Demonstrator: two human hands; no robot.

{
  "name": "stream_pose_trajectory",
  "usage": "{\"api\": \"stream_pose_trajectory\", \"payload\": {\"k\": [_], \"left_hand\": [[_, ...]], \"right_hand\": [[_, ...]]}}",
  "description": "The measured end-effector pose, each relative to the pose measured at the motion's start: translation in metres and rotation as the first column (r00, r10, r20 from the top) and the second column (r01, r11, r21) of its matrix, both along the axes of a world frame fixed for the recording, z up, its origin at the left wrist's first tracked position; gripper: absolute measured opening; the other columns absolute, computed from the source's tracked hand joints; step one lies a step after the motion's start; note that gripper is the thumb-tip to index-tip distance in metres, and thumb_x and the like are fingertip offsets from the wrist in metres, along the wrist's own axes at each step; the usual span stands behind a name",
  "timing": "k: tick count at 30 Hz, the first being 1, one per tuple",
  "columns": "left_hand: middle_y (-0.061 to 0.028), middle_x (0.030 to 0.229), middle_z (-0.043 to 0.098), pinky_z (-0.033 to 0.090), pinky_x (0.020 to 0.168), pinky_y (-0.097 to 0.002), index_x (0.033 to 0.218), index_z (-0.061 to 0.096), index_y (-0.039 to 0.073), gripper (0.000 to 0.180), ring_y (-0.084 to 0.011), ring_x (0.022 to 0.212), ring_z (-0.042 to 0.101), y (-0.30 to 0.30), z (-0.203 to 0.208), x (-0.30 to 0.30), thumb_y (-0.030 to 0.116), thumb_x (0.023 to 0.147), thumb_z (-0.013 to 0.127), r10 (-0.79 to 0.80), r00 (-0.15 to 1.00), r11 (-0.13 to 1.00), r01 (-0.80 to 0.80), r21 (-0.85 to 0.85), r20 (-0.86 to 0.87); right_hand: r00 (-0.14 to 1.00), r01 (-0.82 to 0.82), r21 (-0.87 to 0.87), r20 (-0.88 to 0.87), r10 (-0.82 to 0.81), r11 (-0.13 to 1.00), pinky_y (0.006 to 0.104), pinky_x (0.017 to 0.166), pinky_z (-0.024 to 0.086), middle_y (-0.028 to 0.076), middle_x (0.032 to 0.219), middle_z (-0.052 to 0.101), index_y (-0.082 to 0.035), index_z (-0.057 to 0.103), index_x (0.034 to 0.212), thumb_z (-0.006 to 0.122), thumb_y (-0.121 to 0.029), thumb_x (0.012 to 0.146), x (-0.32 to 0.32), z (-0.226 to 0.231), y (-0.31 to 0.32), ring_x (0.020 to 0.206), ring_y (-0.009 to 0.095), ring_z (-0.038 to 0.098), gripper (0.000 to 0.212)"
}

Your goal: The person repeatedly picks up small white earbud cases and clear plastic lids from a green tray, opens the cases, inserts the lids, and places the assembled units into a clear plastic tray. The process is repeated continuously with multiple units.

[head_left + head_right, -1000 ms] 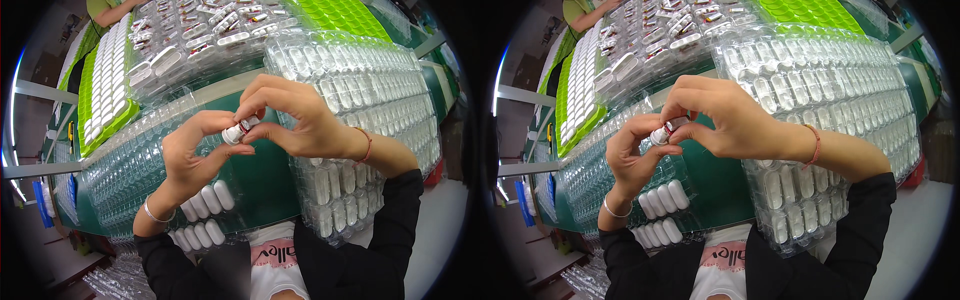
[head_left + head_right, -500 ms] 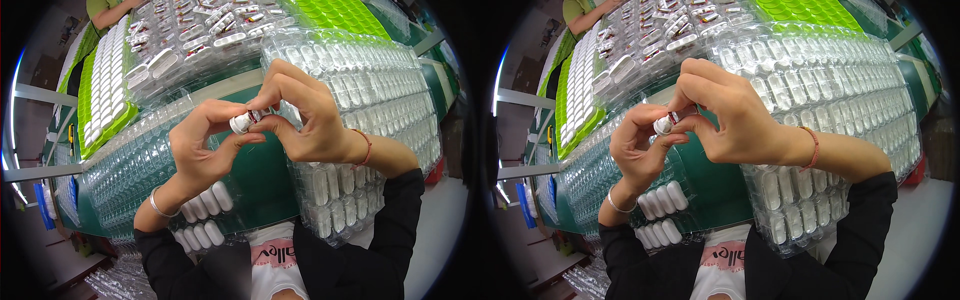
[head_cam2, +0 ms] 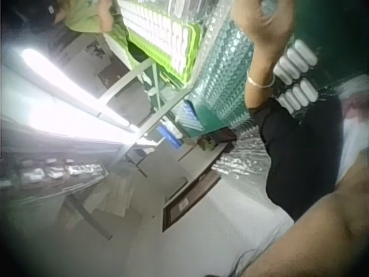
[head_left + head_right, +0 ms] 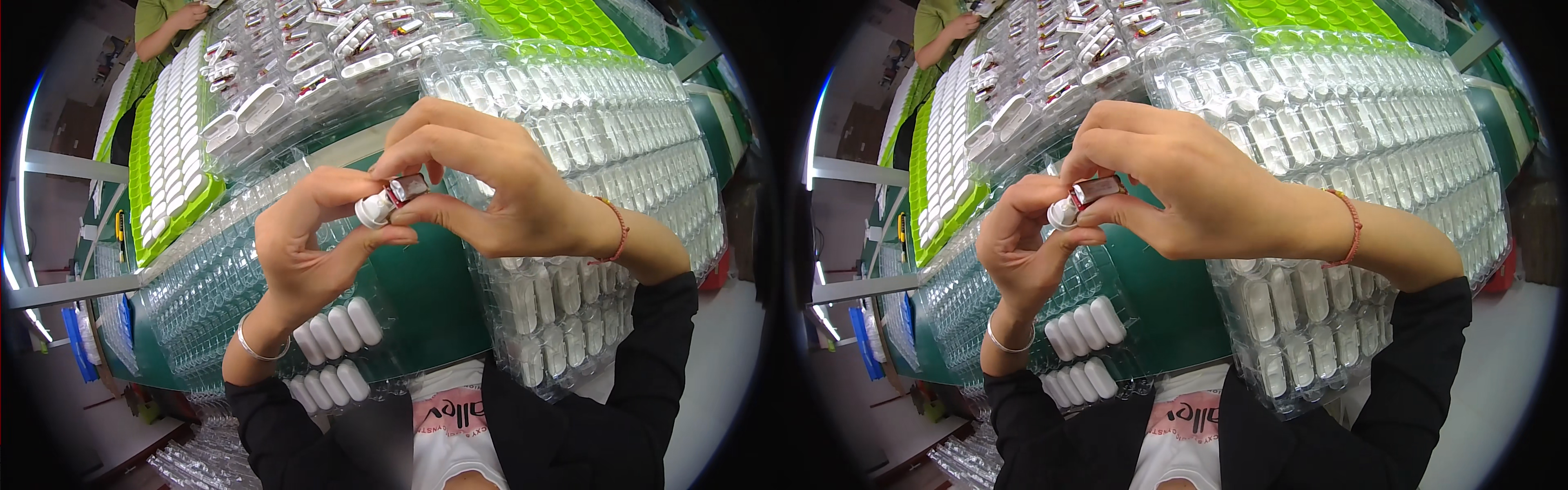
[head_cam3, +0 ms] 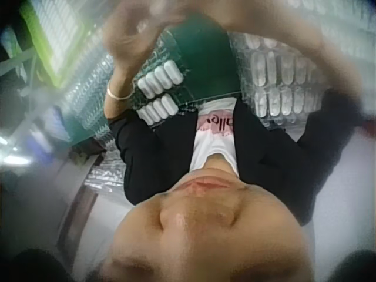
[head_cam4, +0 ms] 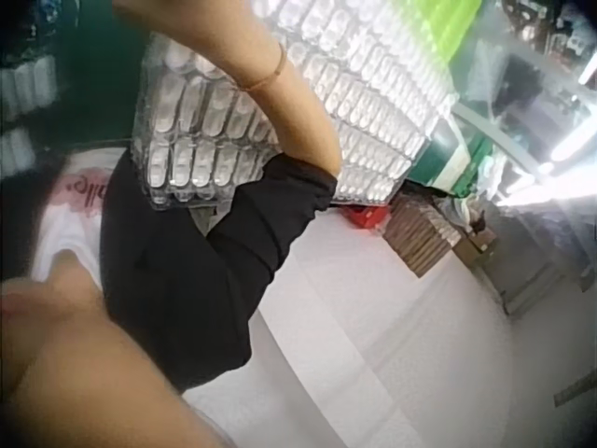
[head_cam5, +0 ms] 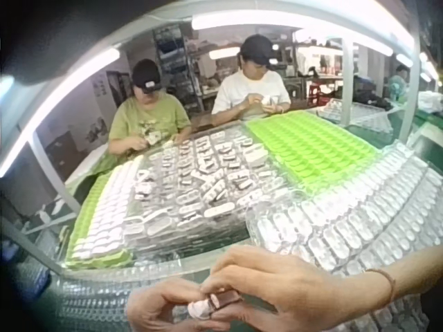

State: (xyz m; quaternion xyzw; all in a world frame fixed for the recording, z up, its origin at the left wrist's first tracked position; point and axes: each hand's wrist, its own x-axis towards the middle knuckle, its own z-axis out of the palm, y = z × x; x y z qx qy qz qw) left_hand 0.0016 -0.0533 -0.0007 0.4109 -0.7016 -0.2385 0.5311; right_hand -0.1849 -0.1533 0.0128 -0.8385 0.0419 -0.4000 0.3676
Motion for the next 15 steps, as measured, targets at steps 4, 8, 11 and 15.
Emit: {"api": "stream_pose_trajectory", "payload": {"k": [4,8,11,15], "left_hand": [[-0.0106,0.096,0.064,0.047,0.08,-0.0301,0.102,0.06,-0.003,0.043,-0.0183,0.09,0.06,0.009,0.0,0.006,0.004,0.067,0.084,0.0,0.997,0.997,-0.005,0.076,0.071],[-0.0143,0.094,0.069,0.056,0.074,-0.03,0.103,0.063,0.001,0.04,-0.0217,0.089,0.069,0.008,-0.006,0.005,0.002,0.068,0.084,0.033,0.992,0.998,-0.026,-0.055,0.124],[-0.017,0.101,0.069,0.057,0.076,-0.0317,0.107,0.06,0.003,0.046,-0.0258,0.091,0.069,0.01,-0.011,0.004,0.001,0.067,0.084,0.087,0.981,0.978,-0.051,-0.204,0.174],[-0.0212,0.113,0.065,0.058,0.083,-0.0375,0.112,0.057,0.003,0.051,-0.0344,0.103,0.066,0.016,-0.013,0.007,0.0,0.068,0.083,0.011,0.993,0.973,0.016,-0.232,0.114]], "right_hand": [[0.999,-0.006,0.028,-0.045,0.007,1.0,0.0339,0.063,0.046,0.009,0.087,0.057,-0.003,0.061,0.091,0.072,-0.003,0.074,-0.001,-0.003,0.006,0.074,0.026,0.058,0.021],[1.0,0.0,0.026,-0.029,0.0,1.0,0.0341,0.065,0.046,0.008,0.088,0.057,-0.004,0.061,0.09,0.074,-0.002,0.071,-0.001,-0.009,0.008,0.076,0.026,0.057,0.022],[0.999,-0.021,0.038,0.04,0.019,0.999,0.0339,0.067,0.047,0.007,0.09,0.057,-0.005,0.062,0.089,0.077,-0.003,0.069,0.003,-0.009,0.009,0.078,0.026,0.058,0.025],[0.996,-0.008,-0.115,0.086,0.017,0.993,0.033,0.07,0.049,0.007,0.094,0.059,-0.006,0.064,0.093,0.079,-0.006,0.067,0.003,-0.008,0.008,0.083,0.024,0.06,0.03]]}}
